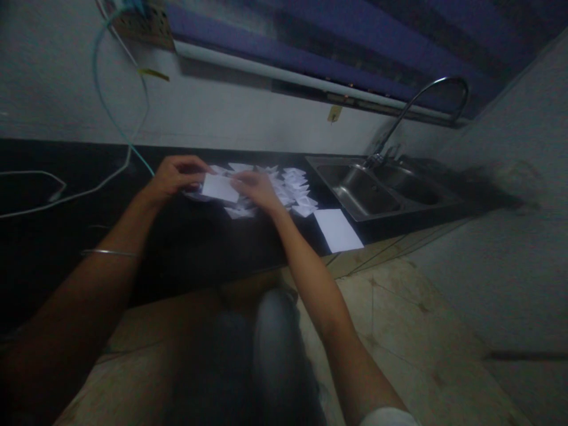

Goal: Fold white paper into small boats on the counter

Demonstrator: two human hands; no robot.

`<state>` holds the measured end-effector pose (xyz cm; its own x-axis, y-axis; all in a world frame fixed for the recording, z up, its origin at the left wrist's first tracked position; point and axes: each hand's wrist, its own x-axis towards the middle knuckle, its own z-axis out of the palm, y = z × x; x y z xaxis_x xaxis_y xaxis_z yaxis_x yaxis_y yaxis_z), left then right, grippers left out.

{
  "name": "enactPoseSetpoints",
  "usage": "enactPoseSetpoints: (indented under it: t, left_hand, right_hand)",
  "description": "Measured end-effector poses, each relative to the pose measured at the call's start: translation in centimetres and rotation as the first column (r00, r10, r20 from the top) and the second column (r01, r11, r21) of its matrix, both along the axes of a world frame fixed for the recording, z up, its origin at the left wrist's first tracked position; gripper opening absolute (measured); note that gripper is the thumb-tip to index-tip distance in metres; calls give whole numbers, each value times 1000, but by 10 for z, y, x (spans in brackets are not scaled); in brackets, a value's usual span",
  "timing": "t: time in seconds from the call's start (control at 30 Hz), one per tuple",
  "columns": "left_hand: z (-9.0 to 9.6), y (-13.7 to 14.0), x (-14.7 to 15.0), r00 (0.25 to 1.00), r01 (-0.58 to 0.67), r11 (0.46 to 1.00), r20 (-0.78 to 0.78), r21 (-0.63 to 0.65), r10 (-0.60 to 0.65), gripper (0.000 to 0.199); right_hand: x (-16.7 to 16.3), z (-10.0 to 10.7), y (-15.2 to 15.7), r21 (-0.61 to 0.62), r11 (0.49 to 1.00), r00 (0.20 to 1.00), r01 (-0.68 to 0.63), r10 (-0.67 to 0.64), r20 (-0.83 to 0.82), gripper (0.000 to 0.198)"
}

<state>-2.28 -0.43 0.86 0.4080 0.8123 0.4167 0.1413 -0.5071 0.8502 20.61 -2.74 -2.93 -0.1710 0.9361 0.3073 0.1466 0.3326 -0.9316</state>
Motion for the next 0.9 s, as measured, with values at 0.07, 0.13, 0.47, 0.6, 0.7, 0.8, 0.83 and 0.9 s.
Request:
enactPoseSetpoints:
  t: [0.07, 0.13, 0.47, 0.6, 0.7, 0.8, 0.83, 0.9]
  left_hand:
    - [-2, 2, 0, 1000, -12, 1000, -1, 6, 12, 17]
    - [-3, 4, 0, 999, -31, 999, 15, -13, 32, 17]
    - [-1, 5, 2, 985, 139, 964, 129, -225, -112, 32]
    - [-5, 3, 11, 991, 117, 991, -52, -68, -121, 30]
    - [-7, 2, 14, 989, 119, 990, -102, 78, -111, 30]
    - [-11, 3, 14, 994, 74, 992, -87, 105, -65, 27]
    - [-12, 4, 13, 995, 64, 993, -79, 102, -56, 26]
    - [-14, 6, 13, 997, 56, 993, -67, 101, -50, 24]
  right_hand:
    - [0, -2, 0, 48, 999, 1000, 24, -23, -9, 37]
    - [-1, -2, 0, 89, 996, 1000, 25, -24, -11, 35]
    - [-2, -1, 1, 136, 990, 999, 17, -11, -45, 34]
    - [-2, -1, 1, 131, 991, 999, 34, -31, -25, 34]
    - [-6, -3, 1, 107, 994, 999, 32, -30, -17, 35]
    - [-8, 0, -1, 104, 994, 998, 38, -33, -50, 37]
    - [-7, 4, -4, 123, 990, 995, 65, -55, -78, 37]
    - [3, 19, -10, 190, 964, 974, 188, -159, -160, 37]
